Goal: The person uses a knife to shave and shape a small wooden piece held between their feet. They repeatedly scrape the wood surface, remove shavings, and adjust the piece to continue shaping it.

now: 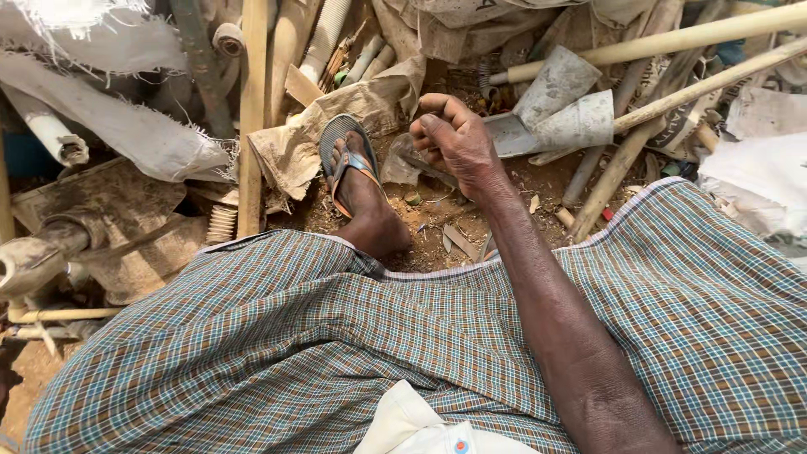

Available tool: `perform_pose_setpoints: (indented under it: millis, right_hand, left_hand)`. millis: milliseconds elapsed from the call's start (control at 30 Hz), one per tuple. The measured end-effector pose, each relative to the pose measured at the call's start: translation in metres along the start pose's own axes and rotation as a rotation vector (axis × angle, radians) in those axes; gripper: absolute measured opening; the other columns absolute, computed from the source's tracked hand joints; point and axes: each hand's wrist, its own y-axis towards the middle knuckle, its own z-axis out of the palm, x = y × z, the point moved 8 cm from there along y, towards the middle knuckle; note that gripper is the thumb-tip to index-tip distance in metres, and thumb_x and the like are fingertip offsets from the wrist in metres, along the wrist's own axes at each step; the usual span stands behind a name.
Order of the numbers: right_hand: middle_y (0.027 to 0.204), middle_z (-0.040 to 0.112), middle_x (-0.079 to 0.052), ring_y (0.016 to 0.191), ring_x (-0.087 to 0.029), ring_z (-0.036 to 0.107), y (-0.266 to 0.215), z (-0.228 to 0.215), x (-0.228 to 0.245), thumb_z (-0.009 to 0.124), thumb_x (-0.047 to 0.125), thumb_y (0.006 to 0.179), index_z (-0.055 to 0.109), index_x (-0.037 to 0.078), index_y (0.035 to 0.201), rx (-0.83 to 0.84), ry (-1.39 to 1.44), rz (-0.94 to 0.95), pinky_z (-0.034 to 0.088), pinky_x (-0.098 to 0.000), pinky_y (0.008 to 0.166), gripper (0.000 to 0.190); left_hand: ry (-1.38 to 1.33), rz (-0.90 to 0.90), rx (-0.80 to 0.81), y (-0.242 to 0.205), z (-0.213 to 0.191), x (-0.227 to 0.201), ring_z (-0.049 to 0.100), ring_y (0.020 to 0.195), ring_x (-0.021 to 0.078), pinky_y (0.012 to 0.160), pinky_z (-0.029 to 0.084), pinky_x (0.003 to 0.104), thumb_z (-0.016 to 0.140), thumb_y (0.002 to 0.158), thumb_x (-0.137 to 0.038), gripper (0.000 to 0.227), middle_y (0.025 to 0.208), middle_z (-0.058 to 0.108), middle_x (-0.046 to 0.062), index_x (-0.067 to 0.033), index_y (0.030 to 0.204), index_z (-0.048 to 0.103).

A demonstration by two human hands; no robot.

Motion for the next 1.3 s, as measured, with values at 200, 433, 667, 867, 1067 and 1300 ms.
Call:
perform_pose_setpoints:
  millis: [200, 433, 667, 867, 1067, 1300]
  right_hand:
    - [0.088, 0.070, -0.004, 0.073, -0.010, 0.064, -0.013, -0.014, 0.019, 0.068, 0.018, 0.102, 0.063, 0.003, 0.125, -0.030, 0.067, -0.054, 0.054, -0.0252, 0.063, 0.028]
    - [0.089, 0.070, -0.004, 0.074, -0.009, 0.065, -0.009, -0.028, 0.006, 0.068, 0.018, 0.101, 0.062, 0.003, 0.129, -0.077, -0.007, -0.011, 0.053, -0.0248, 0.060, 0.032]
    - [0.097, 0.072, -0.001, 0.082, -0.009, 0.068, 0.005, -0.057, -0.022, 0.065, 0.018, 0.102, 0.065, 0.004, 0.128, -0.127, -0.334, -0.054, 0.058, -0.0250, 0.069, 0.030]
    - [0.081, 0.070, -0.002, 0.066, -0.010, 0.062, -0.012, -0.091, -0.056, 0.064, 0.025, 0.098, 0.068, 0.007, 0.121, -0.211, -0.303, 0.149, 0.053, -0.0279, 0.058, 0.030]
    - [0.074, 0.063, -0.003, 0.063, -0.011, 0.055, -0.011, -0.026, -0.002, 0.061, 0.034, 0.111, 0.066, 0.002, 0.107, -0.004, -0.177, 0.021, 0.048, -0.0292, 0.057, 0.032]
    - [0.086, 0.068, 0.001, 0.078, -0.009, 0.064, -0.020, -0.027, 0.061, 0.058, 0.036, 0.108, 0.069, 0.006, 0.117, -0.017, -0.011, -0.203, 0.055, -0.0254, 0.071, 0.034]
  left_hand:
    - [-0.072, 0.081, -0.013, 0.003, 0.028, -0.047, 0.063, 0.068, 0.0343, 0.061, 0.050, 0.050, 0.060, 0.105, -0.056, 0.052, 0.080, 0.064, 0.020, -0.0052, 0.112, 0.069]
    - [-0.042, 0.163, -0.022, -0.004, 0.016, -0.107, 0.061, 0.069, 0.0326, 0.062, 0.050, 0.048, 0.059, 0.106, -0.051, 0.046, 0.080, 0.063, 0.019, -0.0064, 0.116, 0.068]
    - [-0.014, 0.240, 0.014, -0.018, -0.032, -0.166, 0.059, 0.070, 0.0309, 0.062, 0.051, 0.046, 0.058, 0.108, -0.045, 0.040, 0.081, 0.062, 0.019, -0.0077, 0.120, 0.066]
    - [0.022, 0.492, 0.101, -0.050, -0.103, -0.273, 0.058, 0.071, 0.0294, 0.063, 0.051, 0.045, 0.057, 0.109, -0.040, 0.036, 0.082, 0.061, 0.018, -0.0088, 0.123, 0.065]
    - [-0.035, 0.850, 0.420, -0.103, -0.142, -0.388, 0.056, 0.072, 0.0220, 0.066, 0.048, 0.038, 0.057, 0.107, -0.039, 0.033, 0.079, 0.060, 0.010, -0.0086, 0.116, 0.064]
    - [-0.654, 1.099, 0.782, -0.134, -0.054, -0.528, 0.054, 0.070, 0.0138, 0.061, 0.049, 0.031, 0.052, 0.108, -0.044, 0.040, 0.078, 0.056, 0.001, -0.0070, 0.108, 0.067]
